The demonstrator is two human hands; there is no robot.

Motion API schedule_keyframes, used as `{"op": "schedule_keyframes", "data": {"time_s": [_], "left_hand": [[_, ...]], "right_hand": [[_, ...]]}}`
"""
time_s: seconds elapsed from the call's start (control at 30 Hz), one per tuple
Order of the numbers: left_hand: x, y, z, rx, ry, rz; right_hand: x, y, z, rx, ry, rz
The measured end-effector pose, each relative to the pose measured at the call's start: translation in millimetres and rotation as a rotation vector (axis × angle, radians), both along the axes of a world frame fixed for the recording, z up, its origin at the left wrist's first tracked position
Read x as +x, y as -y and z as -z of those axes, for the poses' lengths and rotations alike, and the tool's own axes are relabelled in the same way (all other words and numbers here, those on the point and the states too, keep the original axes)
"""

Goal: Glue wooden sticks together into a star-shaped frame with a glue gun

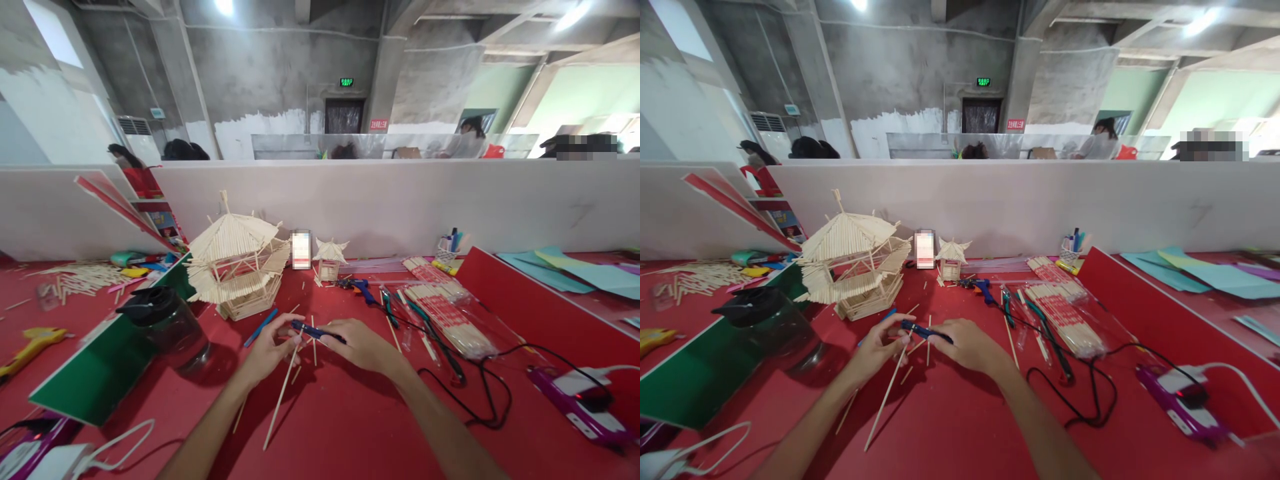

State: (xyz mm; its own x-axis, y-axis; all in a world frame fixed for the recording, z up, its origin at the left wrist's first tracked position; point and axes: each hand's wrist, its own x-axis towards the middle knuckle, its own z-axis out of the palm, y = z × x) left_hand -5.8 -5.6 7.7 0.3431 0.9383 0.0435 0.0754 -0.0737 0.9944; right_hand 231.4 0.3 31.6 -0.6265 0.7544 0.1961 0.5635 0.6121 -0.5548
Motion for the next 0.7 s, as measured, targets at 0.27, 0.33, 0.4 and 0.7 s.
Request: {"op": "schedule_keyframes", "data": {"time_s": [0.27, 0.33, 0.4, 0.7], "left_hand": [[-2.8, 0.8, 0.7, 0.109, -0.041, 0.002], [-3.5, 1.2, 0.6, 0.136, -0.069, -0.005], [-3.4, 1.5, 0.8, 0.158, -0.094, -0.008], [6.0, 1.1, -7.5, 0.415, -0.391, -0.204]], "right_hand": [[-7.8, 4.4, 2.7, -0.001, 0.007, 0.031], [-11.3, 6.3, 2.6, 0.006, 0.013, 0.041], [-14.7, 7.6, 2.0, 0.008, 0.040, 0.057], [-25.9, 10.9, 3.1, 0.014, 0.178, 0.219]]}}
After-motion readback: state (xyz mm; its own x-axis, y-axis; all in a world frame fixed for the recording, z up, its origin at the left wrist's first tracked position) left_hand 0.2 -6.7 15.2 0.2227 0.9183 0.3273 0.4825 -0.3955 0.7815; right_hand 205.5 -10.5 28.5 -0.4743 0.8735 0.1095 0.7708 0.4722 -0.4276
